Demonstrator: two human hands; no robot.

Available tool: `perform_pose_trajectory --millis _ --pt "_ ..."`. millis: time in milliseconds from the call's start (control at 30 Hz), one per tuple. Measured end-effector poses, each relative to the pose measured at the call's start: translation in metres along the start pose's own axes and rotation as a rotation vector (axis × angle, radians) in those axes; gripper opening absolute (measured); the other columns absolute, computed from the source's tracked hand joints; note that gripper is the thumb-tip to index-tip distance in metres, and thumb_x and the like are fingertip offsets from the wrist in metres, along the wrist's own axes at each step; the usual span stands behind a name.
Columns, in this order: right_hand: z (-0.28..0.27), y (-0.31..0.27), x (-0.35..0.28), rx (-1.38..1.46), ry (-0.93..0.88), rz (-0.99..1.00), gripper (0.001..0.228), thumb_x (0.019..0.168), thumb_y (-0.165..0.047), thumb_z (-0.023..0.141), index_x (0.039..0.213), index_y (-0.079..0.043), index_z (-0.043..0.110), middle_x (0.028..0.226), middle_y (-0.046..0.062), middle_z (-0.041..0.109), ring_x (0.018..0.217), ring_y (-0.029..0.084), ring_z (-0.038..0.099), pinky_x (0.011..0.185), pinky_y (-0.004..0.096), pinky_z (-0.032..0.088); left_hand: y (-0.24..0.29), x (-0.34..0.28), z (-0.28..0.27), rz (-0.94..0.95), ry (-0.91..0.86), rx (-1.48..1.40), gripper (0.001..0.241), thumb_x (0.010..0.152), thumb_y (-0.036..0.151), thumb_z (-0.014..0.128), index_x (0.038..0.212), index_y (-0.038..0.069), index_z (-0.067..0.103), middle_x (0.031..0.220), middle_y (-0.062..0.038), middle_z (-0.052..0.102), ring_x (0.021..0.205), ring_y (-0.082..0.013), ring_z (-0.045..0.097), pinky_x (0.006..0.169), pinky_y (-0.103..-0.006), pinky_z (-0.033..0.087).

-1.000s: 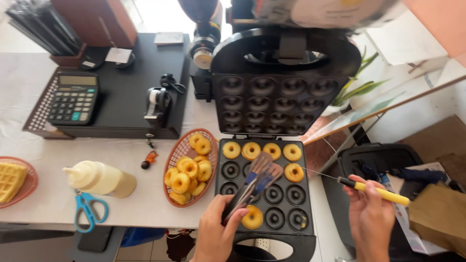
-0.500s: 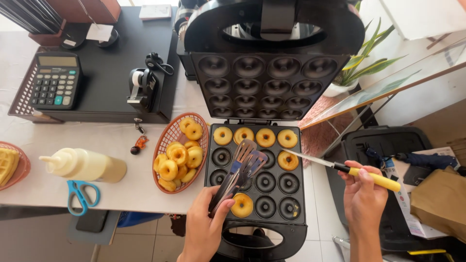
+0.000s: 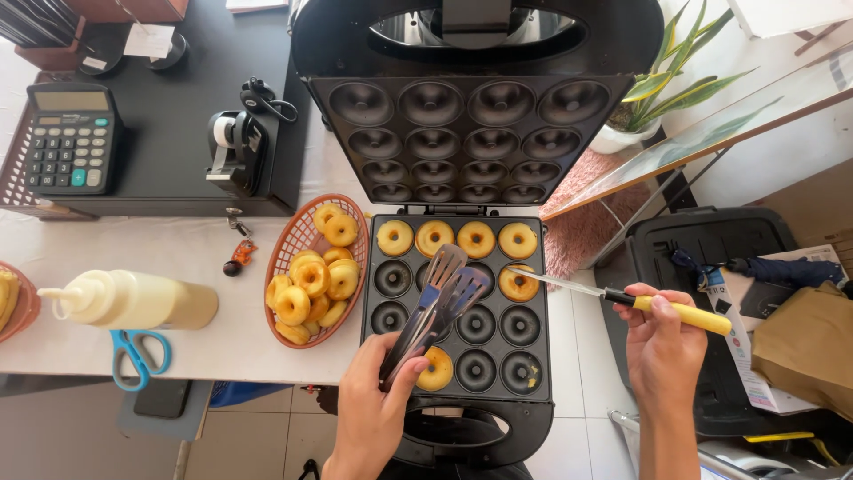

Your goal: Removing mini donuts from a donut maker using tongs and a knife and placing them in a basket.

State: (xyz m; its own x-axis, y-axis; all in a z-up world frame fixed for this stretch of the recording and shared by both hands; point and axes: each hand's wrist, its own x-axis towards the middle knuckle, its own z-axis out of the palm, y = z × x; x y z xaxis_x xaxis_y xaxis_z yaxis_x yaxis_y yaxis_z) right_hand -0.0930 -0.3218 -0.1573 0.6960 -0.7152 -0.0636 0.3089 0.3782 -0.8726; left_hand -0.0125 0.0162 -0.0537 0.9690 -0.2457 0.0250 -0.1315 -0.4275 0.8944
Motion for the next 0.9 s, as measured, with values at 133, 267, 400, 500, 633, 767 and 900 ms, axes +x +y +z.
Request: perform_pose_trajectory --millis 133,267,400,500,633,767,900 --pt "-0.001 -0.001 -0.001 0.002 0.006 0.014 0.009 0.107 -0.008 0.057 0.115 -0.005 0.055 0.117 0.021 0.067 0.094 0.025 0.065 0.094 0.036 0.055 0.003 0.003 0.001 0.000 -0.003 0.008 0.030 0.090 0.025 0.074 0.106 0.000 0.068 0.085 -0.009 0.067 0.071 -0.0211 0.063 0.065 -0.0319 0.050" --pt "-0.002 -0.002 -0.003 -0.005 0.012 0.026 0.009 0.107 -0.009 0.057 0.115 -0.005 0.055 0.116 0.020 0.067 0.094 0.025 0.065 0.092 0.034 0.054 0.004 0.005 0.002 0.006 -0.002 0.010 0.030 0.090 0.024 0.074 0.105 0.000 0.068 0.084 -0.009 0.068 0.071 -0.0211 0.063 0.064 -0.0319 0.051" --pt "-0.004 -0.002 -0.004 -0.003 0.012 0.021 0.008 0.108 -0.010 0.057 0.114 -0.005 0.055 0.115 0.020 0.067 0.093 0.025 0.065 0.092 0.034 0.054 0.006 0.008 0.001 -0.008 0.001 0.010 0.030 0.089 0.025 0.074 0.105 0.000 0.068 0.083 -0.009 0.068 0.069 -0.0212 0.063 0.063 -0.0320 0.051" --pt "-0.002 -0.008 -0.008 -0.006 0.044 0.004 0.010 0.110 -0.011 0.057 0.115 -0.003 0.055 0.115 0.021 0.067 0.092 0.025 0.065 0.091 0.034 0.056 0.008 0.009 0.001 -0.021 -0.004 0.002 0.030 0.089 0.025 0.074 0.105 0.000 0.068 0.082 -0.009 0.068 0.068 -0.0214 0.063 0.062 -0.0319 0.051" --pt "0.001 -0.013 -0.015 -0.052 0.052 -0.016 0.017 0.114 -0.016 0.056 0.118 0.000 0.056 0.116 0.025 0.068 0.089 0.026 0.067 0.084 0.033 0.058 0.008 0.010 0.001 -0.006 -0.011 0.006 0.029 0.090 0.024 0.074 0.105 0.000 0.068 0.083 -0.009 0.067 0.068 -0.0214 0.063 0.063 -0.0317 0.051" --pt "0.000 -0.010 -0.019 -0.127 0.026 -0.001 0.020 0.116 -0.017 0.056 0.117 0.004 0.055 0.117 0.028 0.069 0.085 0.025 0.069 0.080 0.032 0.058 0.009 0.011 0.003 -0.007 -0.030 0.003 0.030 0.090 0.024 0.073 0.106 0.000 0.068 0.084 -0.009 0.067 0.069 -0.0210 0.063 0.062 -0.0319 0.051" --pt "0.007 -0.012 -0.023 -0.147 0.020 0.014 0.020 0.115 -0.016 0.056 0.115 0.005 0.056 0.117 0.028 0.069 0.084 0.025 0.069 0.080 0.033 0.059 0.010 0.010 0.005 -0.040 -0.047 0.010 0.031 0.090 0.025 0.073 0.106 0.000 0.068 0.084 -0.009 0.067 0.068 -0.0214 0.063 0.062 -0.0323 0.051"
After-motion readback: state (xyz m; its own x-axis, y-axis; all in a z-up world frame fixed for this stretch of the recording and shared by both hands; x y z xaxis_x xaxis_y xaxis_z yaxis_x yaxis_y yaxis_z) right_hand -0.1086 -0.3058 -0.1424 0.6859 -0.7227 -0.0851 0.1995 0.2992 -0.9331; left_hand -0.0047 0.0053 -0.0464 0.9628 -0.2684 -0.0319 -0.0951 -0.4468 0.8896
